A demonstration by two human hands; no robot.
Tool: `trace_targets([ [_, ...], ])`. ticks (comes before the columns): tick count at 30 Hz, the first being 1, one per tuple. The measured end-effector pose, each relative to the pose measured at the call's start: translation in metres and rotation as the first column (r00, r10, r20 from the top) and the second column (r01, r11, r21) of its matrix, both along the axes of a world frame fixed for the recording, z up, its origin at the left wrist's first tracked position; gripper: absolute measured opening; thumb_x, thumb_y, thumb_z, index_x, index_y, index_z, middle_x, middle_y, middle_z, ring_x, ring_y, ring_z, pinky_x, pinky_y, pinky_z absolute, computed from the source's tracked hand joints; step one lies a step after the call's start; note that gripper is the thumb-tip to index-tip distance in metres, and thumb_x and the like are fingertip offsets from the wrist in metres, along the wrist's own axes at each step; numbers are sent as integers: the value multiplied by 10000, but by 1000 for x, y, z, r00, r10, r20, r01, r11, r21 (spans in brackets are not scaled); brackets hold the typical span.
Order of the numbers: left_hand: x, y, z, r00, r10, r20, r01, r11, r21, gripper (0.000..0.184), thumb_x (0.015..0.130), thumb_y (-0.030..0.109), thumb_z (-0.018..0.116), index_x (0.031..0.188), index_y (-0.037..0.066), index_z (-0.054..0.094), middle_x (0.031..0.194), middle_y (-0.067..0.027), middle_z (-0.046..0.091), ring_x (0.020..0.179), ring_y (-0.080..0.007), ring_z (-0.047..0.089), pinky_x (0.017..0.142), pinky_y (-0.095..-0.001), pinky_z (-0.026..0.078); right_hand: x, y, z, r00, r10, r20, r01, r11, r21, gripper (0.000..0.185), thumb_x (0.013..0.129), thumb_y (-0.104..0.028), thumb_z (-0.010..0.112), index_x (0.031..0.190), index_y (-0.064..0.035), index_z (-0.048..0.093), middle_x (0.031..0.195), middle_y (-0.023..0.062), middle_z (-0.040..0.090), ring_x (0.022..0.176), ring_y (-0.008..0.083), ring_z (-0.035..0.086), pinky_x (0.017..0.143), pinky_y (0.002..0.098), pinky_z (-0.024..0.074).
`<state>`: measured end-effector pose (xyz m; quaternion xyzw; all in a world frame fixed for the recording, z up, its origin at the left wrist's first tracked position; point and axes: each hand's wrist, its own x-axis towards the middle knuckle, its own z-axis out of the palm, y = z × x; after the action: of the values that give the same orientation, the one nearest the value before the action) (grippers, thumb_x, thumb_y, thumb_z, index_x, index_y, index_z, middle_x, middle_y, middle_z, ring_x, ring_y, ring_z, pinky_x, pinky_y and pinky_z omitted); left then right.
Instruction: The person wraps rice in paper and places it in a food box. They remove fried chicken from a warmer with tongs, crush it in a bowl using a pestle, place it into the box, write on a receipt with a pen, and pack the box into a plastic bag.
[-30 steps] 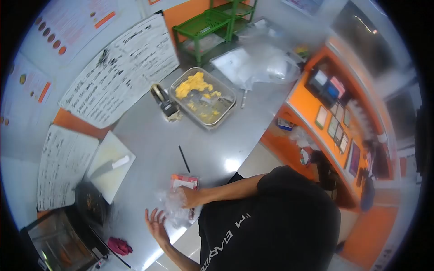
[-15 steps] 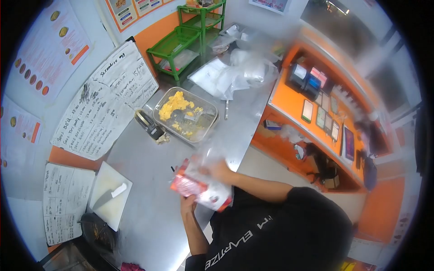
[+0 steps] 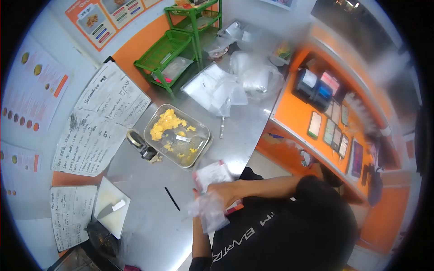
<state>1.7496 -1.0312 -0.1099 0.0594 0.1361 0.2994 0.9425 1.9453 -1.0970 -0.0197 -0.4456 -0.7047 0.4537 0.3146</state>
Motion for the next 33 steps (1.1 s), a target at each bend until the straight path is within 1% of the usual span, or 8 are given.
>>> trace_targets([
  [7, -8, -29, -73, 841, 210, -499, -9, 927, 374, 848, 831, 194, 909, 1514, -7, 448, 1403, -195, 602, 1321, -353, 577, 1197, -534, 391, 42, 56, -53, 970, -213, -120, 204, 976, -81, 448, 896, -240, 667, 1319, -91, 654, 1161, 213, 716, 978, 367, 699, 902, 450, 554],
  [11, 11, -76, -50, -132, 437, -890, 783, 597, 177, 809, 675, 260, 1000, 1342, -16, 636, 1299, -184, 690, 1263, -355, 618, 1174, -528, 428, 39, 63, -74, 903, -351, -249, 318, 934, -162, 457, 940, -278, 623, 1369, -122, 632, 1165, 232, 713, 1008, 366, 699, 913, 445, 551],
  [15, 54, -117, -20, 2, 927, -376, 10, 376, 927, 1313, 569, 329, 1041, 1613, 2, 316, 1605, -216, 413, 1469, -375, 410, 1256, -505, 302, 45, 57, -85, 998, 65, -19, -67, 988, -141, 475, 971, -323, 569, 1421, -175, 607, 1126, 251, 718, 948, 369, 703, 854, 469, 555],
  [18, 83, -116, 24, -194, 796, -573, 343, 602, 721, 1372, 568, 242, 1049, 1638, 2, 224, 1656, -220, 312, 1526, -371, 320, 1269, -487, 272, 41, 51, -127, 984, 90, -152, -87, 996, 29, 402, 930, -259, 621, 1307, -124, 666, 750, 233, 697, 628, 390, 677, 630, 520, 543],
  [25, 120, -97, 2, -54, 712, -700, 298, 681, 669, 988, 677, 76, 973, 1509, -21, 449, 1502, -219, 526, 1393, -329, 510, 1168, -482, 412, 63, 52, -155, 938, 201, -284, -145, 968, 205, 343, 878, -235, 721, 1188, -90, 716, 1096, 171, 735, 914, 314, 722, 809, 441, 570],
  [26, 130, -95, -11, -2, 732, -681, 151, 674, 723, 930, 711, 76, 948, 1496, -25, 461, 1485, -219, 540, 1378, -324, 523, 1139, -484, 444, 71, 48, -136, 825, 54, -563, -256, 923, -287, 422, 875, -273, 721, 1249, -81, 685, 1235, 159, 685, 998, 276, 707, 848, 389, 571],
  [29, 140, -87, -41, 146, 759, -634, -96, 649, 755, 826, 766, 89, 901, 1467, -30, 481, 1446, -218, 565, 1340, -320, 549, 1096, -485, 484, 62, 40, -153, 993, 13, -118, 36, 912, 408, 437, 883, -155, 699, 1309, -88, 626, 1203, 129, 636, 1244, 385, 536, 1081, 514, 422],
  [33, 135, -77, -58, 279, 696, -661, -47, 698, 715, 737, 808, 116, 857, 1434, -33, 498, 1404, -214, 586, 1298, -325, 574, 1068, -481, 501, 123, 41, -89, 977, 173, 124, -197, 955, 221, 549, 890, -222, 760, 1375, -60, 560, 1335, 156, 566, 1343, 366, 464, 1103, 508, 389],
])
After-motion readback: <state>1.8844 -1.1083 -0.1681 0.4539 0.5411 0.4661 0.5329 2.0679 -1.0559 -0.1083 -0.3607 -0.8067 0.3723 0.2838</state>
